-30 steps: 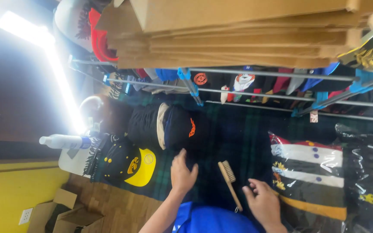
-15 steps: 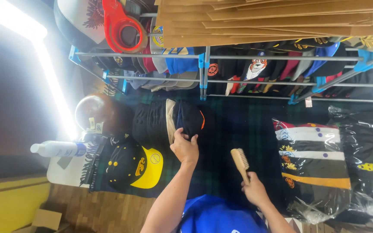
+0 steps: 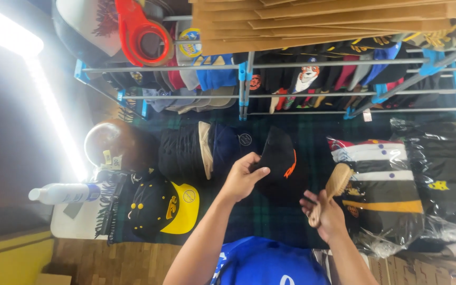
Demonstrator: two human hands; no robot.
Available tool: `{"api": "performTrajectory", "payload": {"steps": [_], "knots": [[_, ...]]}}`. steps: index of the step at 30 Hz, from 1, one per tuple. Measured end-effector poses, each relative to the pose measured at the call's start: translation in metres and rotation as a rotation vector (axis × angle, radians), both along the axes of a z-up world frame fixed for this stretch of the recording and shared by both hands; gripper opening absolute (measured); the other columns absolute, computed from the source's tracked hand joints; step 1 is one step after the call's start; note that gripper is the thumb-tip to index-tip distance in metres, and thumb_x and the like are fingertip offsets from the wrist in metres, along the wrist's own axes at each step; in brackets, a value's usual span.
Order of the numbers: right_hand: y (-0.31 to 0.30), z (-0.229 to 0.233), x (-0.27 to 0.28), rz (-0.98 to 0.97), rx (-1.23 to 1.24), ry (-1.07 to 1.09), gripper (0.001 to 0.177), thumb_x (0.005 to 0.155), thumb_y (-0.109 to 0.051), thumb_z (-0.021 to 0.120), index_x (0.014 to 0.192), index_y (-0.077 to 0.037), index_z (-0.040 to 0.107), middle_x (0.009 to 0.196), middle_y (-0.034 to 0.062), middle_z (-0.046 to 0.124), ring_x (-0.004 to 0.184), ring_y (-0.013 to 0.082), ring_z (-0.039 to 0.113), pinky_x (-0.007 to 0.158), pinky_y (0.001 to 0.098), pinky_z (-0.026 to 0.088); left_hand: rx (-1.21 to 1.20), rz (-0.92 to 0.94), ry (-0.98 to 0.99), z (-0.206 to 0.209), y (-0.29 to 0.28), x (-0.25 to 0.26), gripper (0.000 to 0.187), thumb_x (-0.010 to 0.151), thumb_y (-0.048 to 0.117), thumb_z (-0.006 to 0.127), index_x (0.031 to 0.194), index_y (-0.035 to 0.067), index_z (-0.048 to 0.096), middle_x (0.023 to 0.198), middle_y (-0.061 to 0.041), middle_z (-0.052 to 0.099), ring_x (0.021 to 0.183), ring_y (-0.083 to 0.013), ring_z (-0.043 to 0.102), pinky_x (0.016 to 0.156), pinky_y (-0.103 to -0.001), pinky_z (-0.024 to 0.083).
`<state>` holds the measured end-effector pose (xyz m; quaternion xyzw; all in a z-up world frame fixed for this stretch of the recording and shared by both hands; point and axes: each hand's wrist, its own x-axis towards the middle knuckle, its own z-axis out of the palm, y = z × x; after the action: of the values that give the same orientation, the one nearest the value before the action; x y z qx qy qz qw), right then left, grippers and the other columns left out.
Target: The person is using a small brush to clean dust or lint off several baseball caps.
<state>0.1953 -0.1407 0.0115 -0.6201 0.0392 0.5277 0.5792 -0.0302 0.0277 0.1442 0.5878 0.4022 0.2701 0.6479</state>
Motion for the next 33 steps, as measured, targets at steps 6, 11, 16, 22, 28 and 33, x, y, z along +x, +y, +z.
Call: {"api": "performTrajectory", "payload": {"steps": [6,11,16,22,28,33], "knots": [[-0.004,-0.010,0.022,-0.049,0.141,0.005,0.031,0.087,0.002,0.076,0.093,-0.018,0.053,0.081,0.0066,0.064,0.081,0.0279,0.071,0.079,0.0427,0.057,-0.192,0.129,-0.394,0.003,0.003,0.004,0.017,0.079,0.000,0.085,0.088,0.003,0.072,0.068,-0.009,0.073,0.063,-0.0133,0.070,0.060,-0.026,0.060],[0.016,0.064,-0.012,-0.086,0.044,-0.061,0.045,0.077,0.003,0.082,0.091,-0.023,0.048,0.071,-0.0053,0.042,0.063,0.0183,0.051,0.056,0.0331,0.042,-0.051,0.548,-0.096,-0.029,-0.014,0.005,0.044,0.095,0.029,0.069,0.133,0.012,0.058,0.114,-0.010,0.069,0.102,-0.0187,0.062,0.091,-0.038,0.051],[0.031,0.076,-0.052,-0.127,0.038,-0.050,0.051,0.074,0.000,0.087,0.102,-0.018,0.047,0.077,0.0012,0.041,0.057,0.0223,0.053,0.049,0.0333,0.046,-0.198,0.472,-0.512,-0.085,-0.082,0.028,0.069,0.105,0.063,0.028,0.162,0.024,0.037,0.165,0.002,0.041,0.148,-0.0176,0.036,0.122,-0.045,0.032],[0.032,0.085,-0.054,0.197,0.105,-0.031,0.034,0.083,0.004,0.080,0.098,-0.008,0.051,0.077,0.0055,0.047,0.064,0.0306,0.071,0.060,0.0424,0.063,-0.626,0.619,-0.858,-0.063,-0.076,0.034,0.061,0.083,0.015,0.057,0.143,0.003,0.060,0.139,-0.025,0.064,0.131,-0.0387,0.060,0.118,-0.055,0.038],[0.004,0.103,0.014,0.420,0.140,-0.596,0.067,0.110,-0.057,0.034,0.124,-0.002,0.071,0.071,0.0118,0.064,0.060,0.0170,0.055,0.059,0.0343,0.050,-0.792,0.663,-1.019,-0.011,-0.056,0.014,0.054,0.086,0.037,0.057,0.129,0.009,0.070,0.127,-0.025,0.071,0.117,-0.0412,0.068,0.111,-0.054,0.045],[-0.024,0.072,0.060,0.613,0.131,-1.034,0.017,0.092,-0.009,0.067,0.106,-0.009,0.058,0.095,0.0056,0.078,0.081,0.0184,0.074,0.064,0.0317,0.053,-0.711,0.372,-1.082,-0.010,-0.065,0.014,0.058,0.093,0.047,0.060,0.136,0.009,0.057,0.124,-0.013,0.067,0.122,-0.0328,0.061,0.105,-0.043,0.055]]}}
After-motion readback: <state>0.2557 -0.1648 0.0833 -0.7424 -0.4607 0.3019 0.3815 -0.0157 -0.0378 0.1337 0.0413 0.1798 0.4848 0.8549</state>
